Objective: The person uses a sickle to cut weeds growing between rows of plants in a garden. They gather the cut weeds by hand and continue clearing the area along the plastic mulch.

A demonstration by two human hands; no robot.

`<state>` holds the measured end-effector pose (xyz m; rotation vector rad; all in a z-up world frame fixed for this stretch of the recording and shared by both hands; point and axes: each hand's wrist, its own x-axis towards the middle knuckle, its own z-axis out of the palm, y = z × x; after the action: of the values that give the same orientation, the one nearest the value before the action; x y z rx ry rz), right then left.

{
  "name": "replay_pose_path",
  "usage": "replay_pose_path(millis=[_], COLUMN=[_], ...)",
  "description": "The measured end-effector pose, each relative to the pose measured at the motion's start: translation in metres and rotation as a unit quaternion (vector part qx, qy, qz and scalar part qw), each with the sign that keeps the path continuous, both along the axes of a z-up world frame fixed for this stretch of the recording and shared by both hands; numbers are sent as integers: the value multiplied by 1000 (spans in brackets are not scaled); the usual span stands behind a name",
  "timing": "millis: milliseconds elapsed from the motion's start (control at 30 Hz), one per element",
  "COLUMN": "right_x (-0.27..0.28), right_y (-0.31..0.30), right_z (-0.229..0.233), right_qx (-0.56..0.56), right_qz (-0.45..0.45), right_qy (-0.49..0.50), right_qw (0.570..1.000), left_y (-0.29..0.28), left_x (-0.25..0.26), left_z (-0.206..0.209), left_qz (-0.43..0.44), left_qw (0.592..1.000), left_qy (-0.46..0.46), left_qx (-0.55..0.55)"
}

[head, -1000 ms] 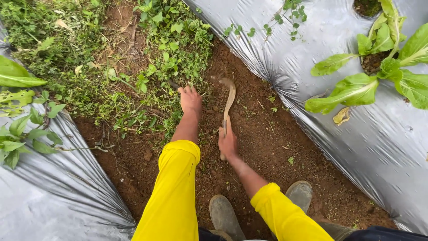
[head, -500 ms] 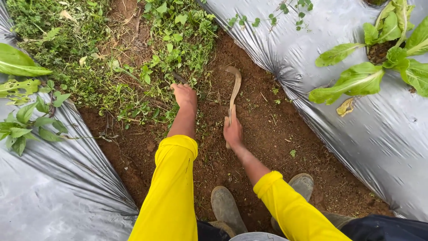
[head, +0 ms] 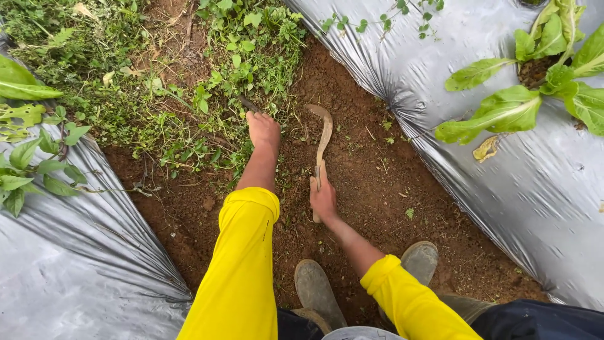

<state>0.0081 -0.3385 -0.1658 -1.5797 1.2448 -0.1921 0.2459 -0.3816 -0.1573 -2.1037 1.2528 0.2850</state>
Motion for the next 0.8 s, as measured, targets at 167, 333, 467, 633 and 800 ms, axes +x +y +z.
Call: replay_pose_path(millis=[167, 333, 467, 633, 800], right_x=[25, 27, -33, -57, -43], right_y=[-48, -8, 31, 38, 43], right_z=[-17, -13, -8, -8, 46], right_qx=[-2, -9, -25, -10, 43], right_qz=[-12, -21, 36, 14, -16], right_qy=[5, -24, 1, -19, -84], right_qw=[1000, 999, 999, 1000, 995], left_y=[9, 9, 7, -3, -10], left_x=[-11, -5, -6, 2, -25], left_z=[31, 36, 23, 12, 98], left_qz=[-1, 15, 7, -69, -153], left_qw=[1000, 999, 999, 981, 963], left_qy=[6, 18, 13, 42, 141], left_qx=[-1, -35, -33, -178, -171])
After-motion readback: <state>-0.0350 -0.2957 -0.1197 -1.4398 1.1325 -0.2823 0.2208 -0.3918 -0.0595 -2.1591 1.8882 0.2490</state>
